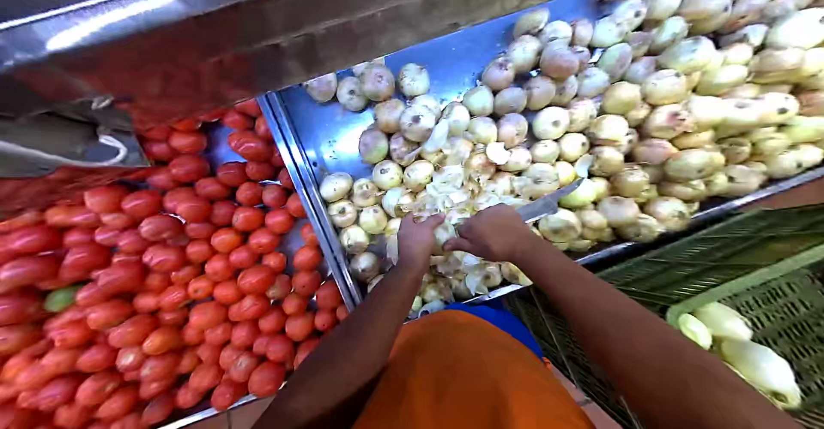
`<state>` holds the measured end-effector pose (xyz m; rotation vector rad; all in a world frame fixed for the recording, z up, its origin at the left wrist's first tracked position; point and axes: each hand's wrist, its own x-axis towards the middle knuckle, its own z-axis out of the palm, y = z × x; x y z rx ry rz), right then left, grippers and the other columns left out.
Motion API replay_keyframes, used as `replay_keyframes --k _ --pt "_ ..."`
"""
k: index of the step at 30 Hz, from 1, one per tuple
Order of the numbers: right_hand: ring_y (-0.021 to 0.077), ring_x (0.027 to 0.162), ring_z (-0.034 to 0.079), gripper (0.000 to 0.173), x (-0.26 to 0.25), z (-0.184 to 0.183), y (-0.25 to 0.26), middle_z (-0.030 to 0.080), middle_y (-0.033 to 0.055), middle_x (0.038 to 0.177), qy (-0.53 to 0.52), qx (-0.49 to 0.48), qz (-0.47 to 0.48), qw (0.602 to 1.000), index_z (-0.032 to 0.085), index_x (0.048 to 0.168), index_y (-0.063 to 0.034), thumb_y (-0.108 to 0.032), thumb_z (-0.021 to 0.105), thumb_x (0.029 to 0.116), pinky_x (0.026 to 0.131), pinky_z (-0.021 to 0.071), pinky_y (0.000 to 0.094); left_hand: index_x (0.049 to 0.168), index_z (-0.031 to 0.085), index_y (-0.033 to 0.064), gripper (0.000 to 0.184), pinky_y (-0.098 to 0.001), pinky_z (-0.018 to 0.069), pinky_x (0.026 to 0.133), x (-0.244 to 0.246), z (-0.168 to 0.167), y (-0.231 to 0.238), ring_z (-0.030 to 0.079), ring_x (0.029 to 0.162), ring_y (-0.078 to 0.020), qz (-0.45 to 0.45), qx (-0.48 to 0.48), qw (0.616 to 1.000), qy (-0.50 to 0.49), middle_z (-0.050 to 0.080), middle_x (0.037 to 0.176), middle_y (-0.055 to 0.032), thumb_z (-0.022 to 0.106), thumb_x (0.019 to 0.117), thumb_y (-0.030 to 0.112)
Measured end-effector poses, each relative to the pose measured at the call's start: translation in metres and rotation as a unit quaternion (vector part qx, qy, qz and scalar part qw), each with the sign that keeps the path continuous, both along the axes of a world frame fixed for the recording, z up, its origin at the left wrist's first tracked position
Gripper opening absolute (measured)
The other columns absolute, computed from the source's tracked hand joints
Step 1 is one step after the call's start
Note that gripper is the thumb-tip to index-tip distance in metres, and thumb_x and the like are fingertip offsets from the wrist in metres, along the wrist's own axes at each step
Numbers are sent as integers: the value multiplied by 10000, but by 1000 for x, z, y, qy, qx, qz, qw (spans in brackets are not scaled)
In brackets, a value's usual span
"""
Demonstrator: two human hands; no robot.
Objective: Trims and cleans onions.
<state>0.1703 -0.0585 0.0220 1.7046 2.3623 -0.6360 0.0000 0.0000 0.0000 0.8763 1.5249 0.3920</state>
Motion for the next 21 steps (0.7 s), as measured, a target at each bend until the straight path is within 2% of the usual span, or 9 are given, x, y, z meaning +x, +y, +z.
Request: replay_keyframes --k 2,3,6,9,12,14,18,19,21 --pt "340 743 699 709 -20 2 -13 669 100 713 17 -31 19 999 702 799 -126 -756 423 965 664 539 610 1429 449 -7 658 -581 570 892 -15 -28 22 648 1100 -378 59 4 998 -37 615 1256 -250 666 974 416" --pt "328 741 698 691 -29 -1 -20 670 91 710 30 -33 22 999 703 798 -130 -751 446 959 672 537 603 1457 421 23 660 -574 574 881 -24 -29 37 644 1109 -376 82 -8 994 -71 602 1287 -241 644 987 429" --pt "351 812 712 570 -40 -2 -18 701 120 803 45 -55 -53 996 701 913 -107 -641 520 995 720 550 602 1475 434 97 594 -552 576 880 -47 -2 68 648 1128 -357 87 -38 982 -163 601 1330 -194 629 1003 402" --pt "326 832 716 545 -32 9 -6 709 96 869 46 -42 -138 988 703 970 -128 -663 605 942 709 571 586 1458 445 106 544 -491 589 874 -61 22 62 678 1074 -312 40 -27 976 -211 649 1252 -173 600 1023 392" --pt "263 701 677 541 -21 20 0 652 52 757 83 30 -141 986 672 877 -139 -677 631 916 606 549 533 1405 518 108 465 -475 580 882 -68 31 55 682 1048 -281 5 -29 970 -241 673 1194 -154 577 1035 382" --pt "213 611 629 558 -19 23 5 599 15 683 107 98 -115 983 658 824 -146 -700 644 889 532 523 475 1405 526 101 449 -464 574 900 -70 36 51 678 1055 -266 -30 -31 967 -251 676 1189 -145 558 1047 369" --pt "175 552 582 661 -28 35 20 556 -12 623 116 152 -58 980 656 781 -151 -812 647 782 486 478 426 1365 558 90 434 -446 578 884 -74 49 46 684 1028 -246 -107 -48 966 -232 686 1156 -133 523 1062 398" --pt "161 516 560 689 -30 34 22 526 -23 585 119 180 -40 976 628 732 -161 -849 611 767 455 451 407 1358 579 100 455 -438 591 841 -75 52 47 693 1004 -251 -120 -66 966 -220 691 1157 -137 511 1059 436" --pt "152 465 530 708 -34 32 22 481 -31 531 123 239 0 963 575 649 -171 -868 567 778 411 412 390 1286 631 97 529 -401 596 683 -78 56 49 708 865 -255 -119 -126 964 -199 705 1094 -154 467 1042 538"
